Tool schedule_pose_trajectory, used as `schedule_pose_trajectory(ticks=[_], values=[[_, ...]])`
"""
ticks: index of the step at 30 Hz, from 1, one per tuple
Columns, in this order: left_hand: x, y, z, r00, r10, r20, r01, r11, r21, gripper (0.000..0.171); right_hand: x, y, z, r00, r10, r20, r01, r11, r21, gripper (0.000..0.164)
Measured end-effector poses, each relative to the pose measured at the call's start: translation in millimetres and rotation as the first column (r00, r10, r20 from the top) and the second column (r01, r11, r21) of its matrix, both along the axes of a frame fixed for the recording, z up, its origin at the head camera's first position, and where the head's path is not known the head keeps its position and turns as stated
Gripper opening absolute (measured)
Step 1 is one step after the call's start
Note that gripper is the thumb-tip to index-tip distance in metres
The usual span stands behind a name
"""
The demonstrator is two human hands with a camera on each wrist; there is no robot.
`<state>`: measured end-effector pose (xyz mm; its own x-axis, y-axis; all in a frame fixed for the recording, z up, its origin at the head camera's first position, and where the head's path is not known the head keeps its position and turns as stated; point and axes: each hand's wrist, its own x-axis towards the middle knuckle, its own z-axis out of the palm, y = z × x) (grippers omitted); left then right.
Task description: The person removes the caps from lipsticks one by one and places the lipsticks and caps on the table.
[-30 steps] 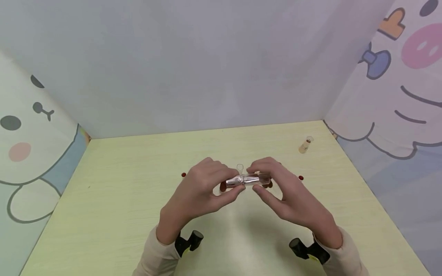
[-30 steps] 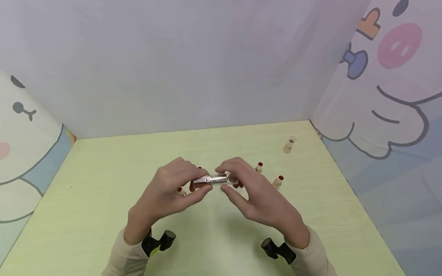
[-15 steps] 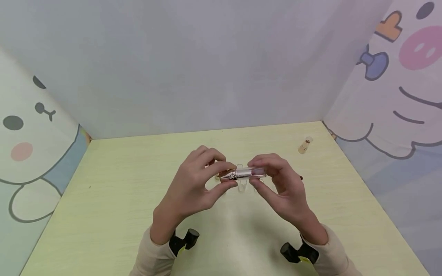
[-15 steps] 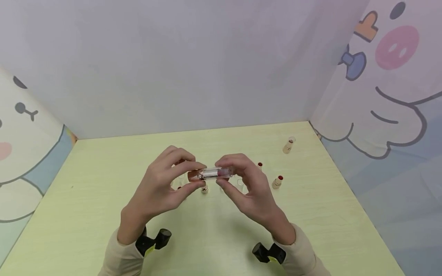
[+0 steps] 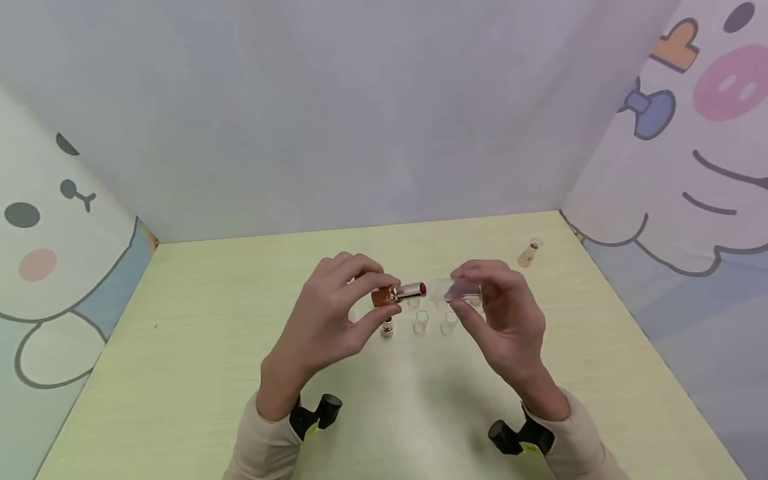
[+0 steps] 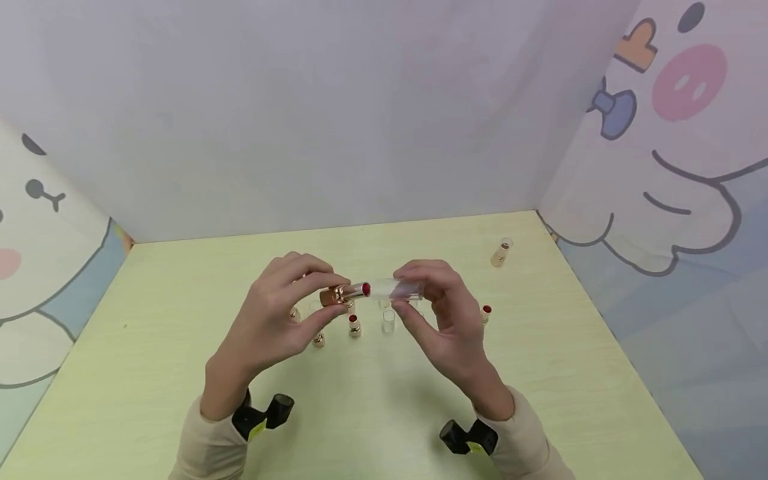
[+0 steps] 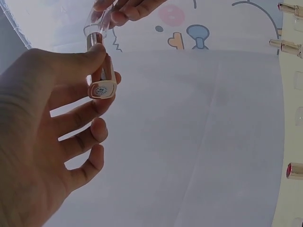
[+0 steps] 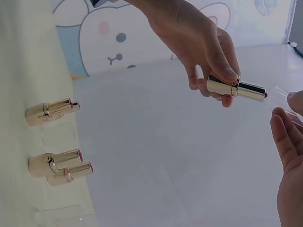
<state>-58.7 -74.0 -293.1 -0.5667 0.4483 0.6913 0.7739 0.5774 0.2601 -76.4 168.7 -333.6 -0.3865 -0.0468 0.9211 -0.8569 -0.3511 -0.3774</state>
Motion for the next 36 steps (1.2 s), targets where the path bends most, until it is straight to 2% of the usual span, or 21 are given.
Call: schedule_pose_trajectory(ticks=[5,8,12,19,24,29,36], values=[[1.0,-9,1.4,0.999,0.032,0.038,-0.033,0.999,0.021,0.021,-3.3,-5,-9.5,0.997,-0.062,0.05,0.063,0.997,-0.032,0.035],[2.2,-13,3.7,0.998,0.042,0.049,-0.044,0.998,0.044,0.02,-5.4,-9,-17.0,0.989,-0.132,0.06,0.131,0.991,0.019,0.035],[3.3,-17,6.4,0.998,0.038,0.048,-0.042,0.996,0.083,0.019,-8.2,-19,-25.3,0.975,-0.219,0.031,0.216,0.973,0.079,0.031],[3.3,-19,5.4,0.998,0.04,0.058,-0.046,0.993,0.111,0.017,-11.8,-37,-34.5,0.959,-0.282,0.011,0.274,0.94,0.205,0.025],[4.5,-22,2.7,0.995,0.069,0.065,-0.075,0.992,0.1,0.016,-14.1,-54,-37.9,0.941,-0.339,0.009,0.319,0.895,0.313,0.032],[7.5,-29,1.9,0.992,0.112,0.065,-0.118,0.989,0.093,0.015,-14.6,-76,-40.7,0.933,-0.356,-0.048,0.343,0.846,0.408,0.037],[12.9,-43,-7.5,0.981,0.172,0.093,-0.182,0.977,0.112,0.018,-12.8,-105,-51.0,0.938,-0.323,-0.124,0.333,0.744,0.579,0.034]])
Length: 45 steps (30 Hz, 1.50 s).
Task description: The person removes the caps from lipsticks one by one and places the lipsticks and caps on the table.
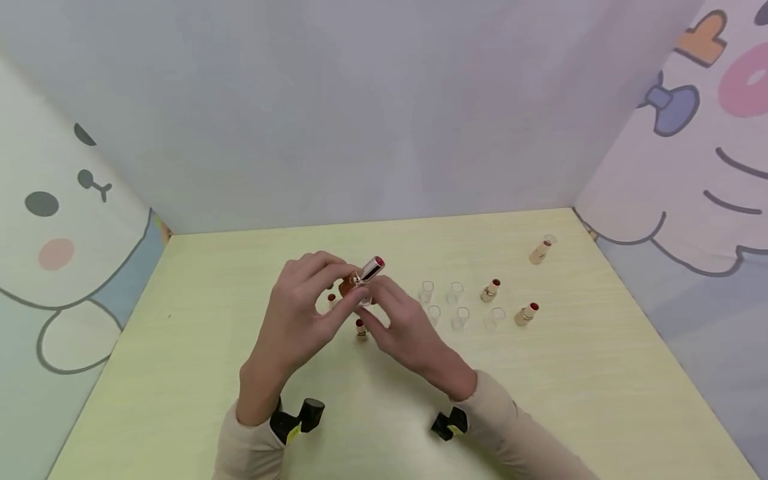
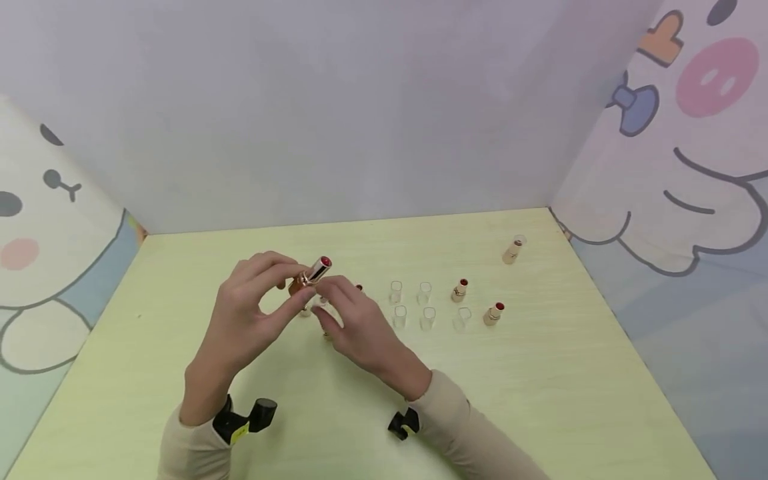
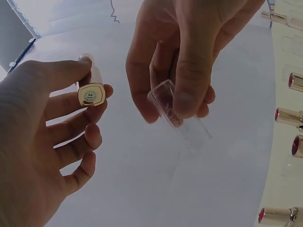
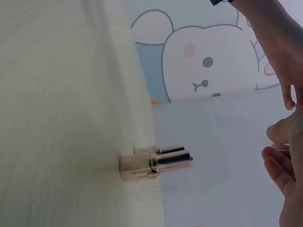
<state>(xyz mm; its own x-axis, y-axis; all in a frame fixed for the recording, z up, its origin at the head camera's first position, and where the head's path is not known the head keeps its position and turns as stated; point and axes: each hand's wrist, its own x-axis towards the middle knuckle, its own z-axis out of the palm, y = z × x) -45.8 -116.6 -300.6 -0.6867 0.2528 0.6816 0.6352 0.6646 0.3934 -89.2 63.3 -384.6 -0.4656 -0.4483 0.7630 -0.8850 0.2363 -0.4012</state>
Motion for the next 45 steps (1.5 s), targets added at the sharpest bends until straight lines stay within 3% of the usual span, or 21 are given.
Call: schedule_pose_trajectory(ticks=[3,6,12,18,28,33,35,39,45], values=[[3.2,-4,-6.1,0.999,0.028,0.018,-0.028,1.0,0.007,0.018,1.8,-9,-4.0,1.0,-0.019,-0.007,0.019,0.996,0.09,0.036],[6.4,-10,-14.2,0.998,0.054,0.035,-0.054,0.999,0.008,0.019,3.7,-16,-7.9,0.996,-0.084,-0.028,0.087,0.978,0.191,0.036],[12.2,-25,-37.1,0.99,0.124,0.068,-0.124,0.992,0.004,0.023,6.2,-26,-18.8,0.972,-0.229,-0.046,0.228,0.889,0.398,0.035],[18.9,-42,-62.7,0.972,0.187,0.143,-0.193,0.981,0.032,0.027,6.9,-33,-27.6,0.964,-0.267,-0.002,0.229,0.822,0.521,0.034],[23.1,-63,-111.3,0.909,0.261,0.326,-0.293,0.955,0.053,0.03,4.7,-36,-36.0,0.963,-0.268,-0.025,0.224,0.75,0.623,0.027],[22.2,-64,-129.7,0.846,0.291,0.446,-0.327,0.945,0.004,0.024,5.6,-33,-37.6,0.962,-0.266,-0.057,0.237,0.72,0.652,0.025],[22.4,-64,-133.5,0.823,0.303,0.48,-0.339,0.941,-0.013,0.025,6.6,-32,-38.0,0.962,-0.265,-0.064,0.241,0.714,0.658,0.025],[22.4,-61,-136.5,0.794,0.327,0.513,-0.356,0.934,-0.045,0.03,8.0,-30,-38.9,0.959,-0.266,-0.092,0.261,0.714,0.65,0.023],[20.6,-59,-137.4,0.784,0.344,0.517,-0.363,0.929,-0.068,0.03,9.5,-28,-40.2,0.953,-0.276,-0.123,0.29,0.716,0.635,0.022]])
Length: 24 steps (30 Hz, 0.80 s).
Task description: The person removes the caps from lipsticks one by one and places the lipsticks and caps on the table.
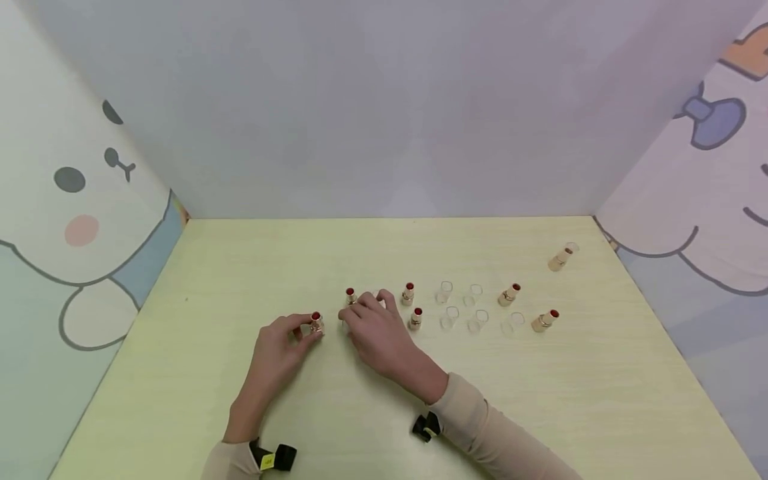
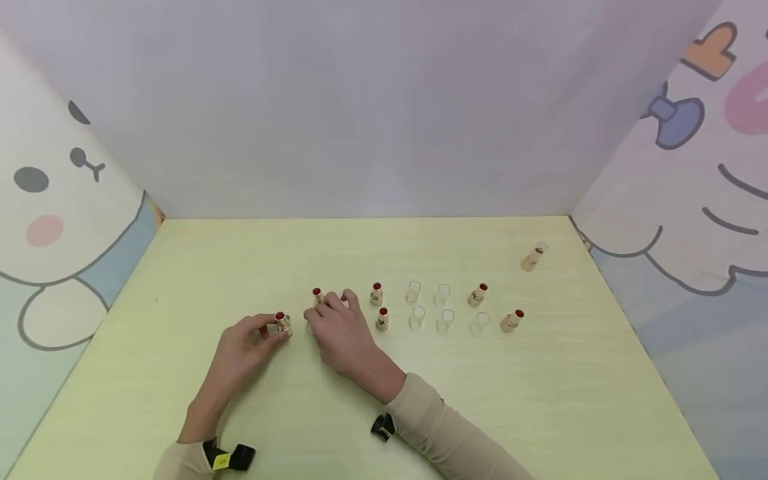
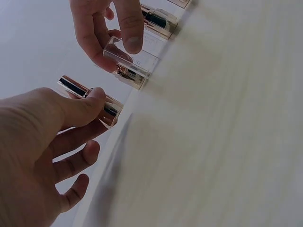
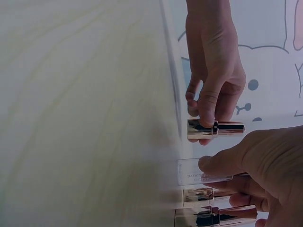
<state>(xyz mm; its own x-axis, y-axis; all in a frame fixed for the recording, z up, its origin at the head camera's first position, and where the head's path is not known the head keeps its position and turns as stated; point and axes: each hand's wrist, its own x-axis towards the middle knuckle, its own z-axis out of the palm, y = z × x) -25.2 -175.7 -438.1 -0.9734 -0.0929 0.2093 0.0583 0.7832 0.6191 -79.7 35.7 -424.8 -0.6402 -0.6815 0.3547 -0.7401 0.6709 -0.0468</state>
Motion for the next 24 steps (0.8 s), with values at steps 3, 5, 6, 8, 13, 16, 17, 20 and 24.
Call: schedule_pose_trajectory(ticks=[3,5,6,8,13,16,17,20,24], values=[[-0.4,-0.3,-0.5,1.0,0.007,0.008,-0.007,1.0,0.0,0.03,0.7,-0.7,1.0,1.0,-0.006,-0.002,0.006,1.0,0.004,0.019],[-0.5,-0.1,-0.8,1.0,0.01,0.018,-0.01,1.0,-0.001,0.03,1.6,-0.8,1.9,1.0,-0.007,-0.003,0.007,1.0,0.007,0.018],[-0.5,0.0,-0.5,1.0,0.007,0.017,-0.007,1.0,0.0,0.029,2.0,-0.8,2.1,1.0,-0.007,-0.002,0.007,1.0,0.007,0.018],[-0.6,0.3,-0.6,1.0,0.005,0.019,-0.005,1.0,0.0,0.029,2.4,-0.9,2.4,1.0,-0.008,0.002,0.008,1.0,0.01,0.018],[0.0,1.1,-0.6,0.999,0.013,0.037,-0.013,1.0,0.003,0.028,3.0,-1.2,2.8,1.0,-0.01,0.008,0.01,1.0,0.022,0.02],[0.1,1.1,-1.3,0.998,0.021,0.063,-0.022,1.0,0.019,0.028,3.9,-1.1,2.9,1.0,-0.013,-0.002,0.013,1.0,0.029,0.022],[0.1,1.0,-1.8,0.997,0.022,0.072,-0.024,0.999,0.026,0.027,4.4,-1.0,2.9,1.0,-0.014,-0.007,0.015,0.999,0.031,0.023],[0.9,0.3,-3.3,0.996,0.015,0.083,-0.02,0.998,0.052,0.026,6.0,-0.8,2.8,1.0,-0.02,-0.01,0.02,0.999,0.046,0.027],[2.1,-1.3,-5.7,0.999,-0.013,0.053,0.011,0.999,0.047,0.031,9.4,0.2,3.9,1.0,-0.019,-0.007,0.019,0.998,0.06,0.036]])
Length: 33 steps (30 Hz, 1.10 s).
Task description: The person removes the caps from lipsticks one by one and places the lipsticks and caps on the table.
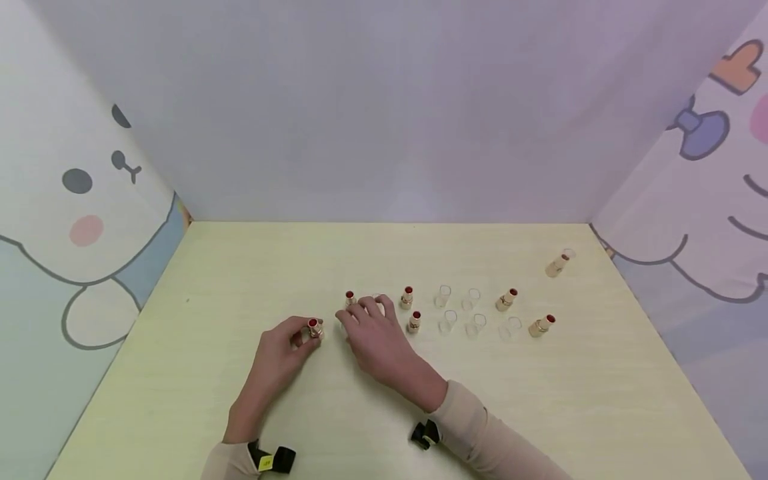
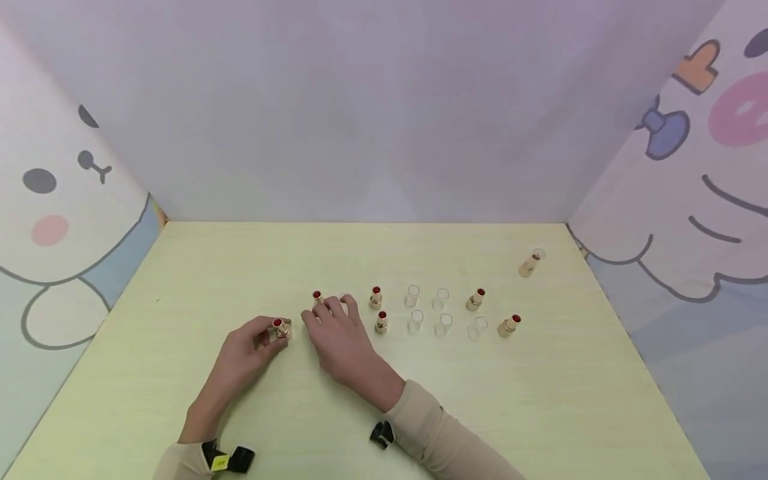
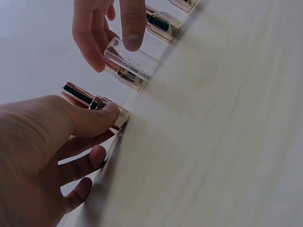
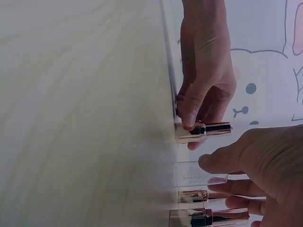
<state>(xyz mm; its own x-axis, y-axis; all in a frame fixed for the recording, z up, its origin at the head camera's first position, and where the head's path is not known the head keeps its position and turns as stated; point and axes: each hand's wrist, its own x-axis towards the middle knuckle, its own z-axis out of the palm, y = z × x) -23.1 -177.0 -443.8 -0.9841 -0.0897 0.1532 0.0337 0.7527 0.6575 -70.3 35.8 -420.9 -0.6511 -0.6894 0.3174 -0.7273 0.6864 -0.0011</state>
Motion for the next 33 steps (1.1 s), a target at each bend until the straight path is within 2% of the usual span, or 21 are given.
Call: schedule_pose_trajectory(ticks=[4,8,9,11,13,16,19,21,22,25,27,33], values=[[-1.0,-3,-0.6,1.0,-0.029,-0.006,0.029,0.999,-0.027,0.048,1.0,3,0.8,1.0,0.015,-0.008,-0.015,0.999,-0.034,0.046],[0.3,-9,3.5,1.0,-0.019,-0.004,0.018,0.998,-0.052,0.063,0.9,9,-0.5,0.998,0.053,-0.026,-0.056,0.989,-0.136,0.054],[0.8,-11,5.0,1.0,0.0,-0.024,-0.001,0.999,-0.054,0.065,0.5,11,-0.9,0.997,0.067,-0.036,-0.072,0.983,-0.171,0.054],[1.1,-15,8.4,0.993,0.036,-0.111,-0.041,0.998,-0.042,0.064,-0.9,14,-1.3,0.993,0.099,-0.071,-0.114,0.96,-0.254,0.052],[-0.4,-16,12.5,0.97,0.063,-0.235,-0.068,0.998,-0.011,0.06,-3.2,19,-0.6,0.984,0.13,-0.121,-0.164,0.926,-0.339,0.049],[-5.7,-10,22.5,0.904,0.058,-0.423,-0.051,0.998,0.027,0.056,-8.5,26,2.9,0.958,0.174,-0.228,-0.262,0.854,-0.449,0.043],[-15.1,10,38.3,0.848,0.001,-0.529,0.013,1.0,0.022,0.054,-15.5,34,8.7,0.928,0.17,-0.33,-0.326,0.799,-0.506,0.038],[-23.7,28,50.1,0.825,-0.047,-0.564,0.067,0.998,0.014,0.052,-19.5,40,12.9,0.918,0.148,-0.367,-0.337,0.779,-0.529,0.035],[-28.3,37,55.9,0.82,-0.074,-0.567,0.095,0.995,0.008,0.051,-21.3,43,14.6,0.917,0.133,-0.377,-0.334,0.773,-0.54,0.035],[-43.0,66,68.6,0.813,-0.145,-0.564,0.166,0.986,-0.015,0.05,-24.8,51,19.4,0.92,0.077,-0.385,-0.304,0.758,-0.577,0.033],[-52.6,86,74.7,0.817,-0.18,-0.548,0.203,0.979,-0.019,0.05,-26.3,56,22.0,0.925,0.038,-0.379,-0.28,0.743,-0.608,0.032],[-80.2,142,83.9,0.831,-0.255,-0.494,0.298,0.955,0.008,0.052,-32.5,81,30.8,0.937,-0.071,-0.342,-0.21,0.667,-0.715,0.032]])
